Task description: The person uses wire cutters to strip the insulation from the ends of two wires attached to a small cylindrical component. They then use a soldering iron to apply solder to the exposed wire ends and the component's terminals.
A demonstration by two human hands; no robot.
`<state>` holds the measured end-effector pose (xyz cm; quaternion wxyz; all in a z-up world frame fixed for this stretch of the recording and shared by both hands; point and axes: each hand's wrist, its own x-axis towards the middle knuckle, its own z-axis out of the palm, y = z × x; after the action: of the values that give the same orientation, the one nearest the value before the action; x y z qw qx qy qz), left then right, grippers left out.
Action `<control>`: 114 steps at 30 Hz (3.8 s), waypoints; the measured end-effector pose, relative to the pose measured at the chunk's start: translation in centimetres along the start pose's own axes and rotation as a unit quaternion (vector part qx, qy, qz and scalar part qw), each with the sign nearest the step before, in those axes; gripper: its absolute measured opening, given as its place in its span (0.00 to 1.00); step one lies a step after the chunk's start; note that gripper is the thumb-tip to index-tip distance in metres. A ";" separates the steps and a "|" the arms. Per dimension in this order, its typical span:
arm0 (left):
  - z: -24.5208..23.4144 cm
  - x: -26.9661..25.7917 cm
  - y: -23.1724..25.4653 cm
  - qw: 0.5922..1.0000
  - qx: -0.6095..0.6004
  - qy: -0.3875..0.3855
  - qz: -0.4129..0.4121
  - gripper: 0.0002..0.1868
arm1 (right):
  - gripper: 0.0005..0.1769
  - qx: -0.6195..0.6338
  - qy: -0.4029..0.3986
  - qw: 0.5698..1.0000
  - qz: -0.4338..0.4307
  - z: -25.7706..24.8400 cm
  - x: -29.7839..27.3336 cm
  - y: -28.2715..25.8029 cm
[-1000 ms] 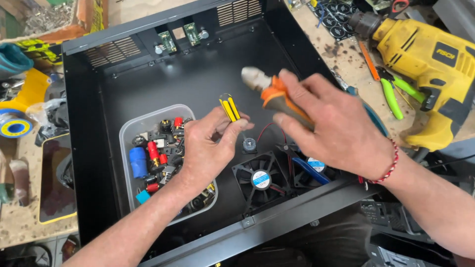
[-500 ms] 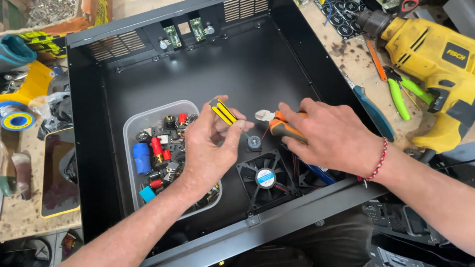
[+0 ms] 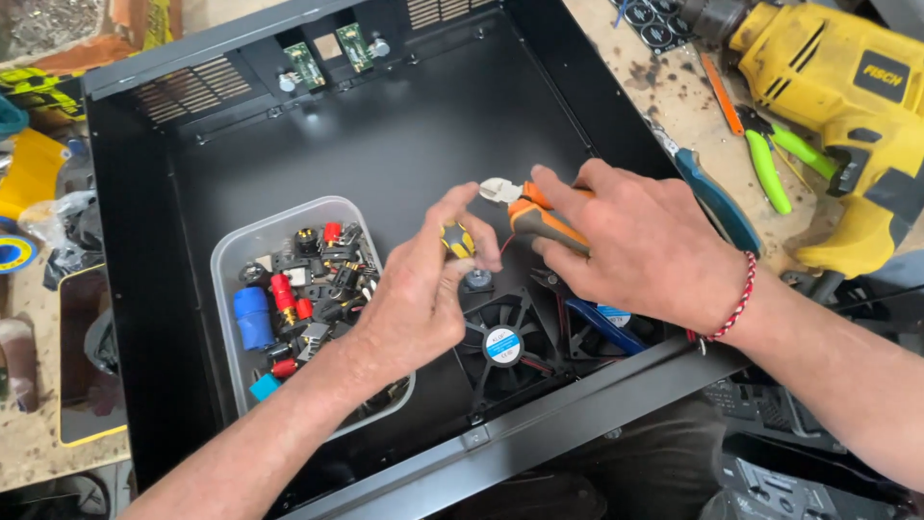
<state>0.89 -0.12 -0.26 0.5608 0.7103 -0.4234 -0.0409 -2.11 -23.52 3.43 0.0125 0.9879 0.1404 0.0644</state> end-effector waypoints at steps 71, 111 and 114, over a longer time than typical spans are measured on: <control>1.1 0.5 -0.6 0.995 0.085 0.011 -0.047 0.43 | 0.34 0.125 0.224 0.962 -0.093 -6.9 -2.9 -1.3; 1.6 0.9 0.5 0.994 0.038 0.093 -0.034 0.17 | 0.29 0.091 0.203 0.964 -0.145 -4.6 -1.2 -0.4; 1.9 0.8 0.1 0.994 0.032 0.078 -0.062 0.20 | 0.28 0.118 0.204 0.961 -0.141 -4.2 -0.9 -0.8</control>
<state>0.31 -2.07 -0.53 0.5653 0.7539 -0.3346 -0.0058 -3.78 -22.97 7.45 -0.1241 0.9183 0.2848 0.2456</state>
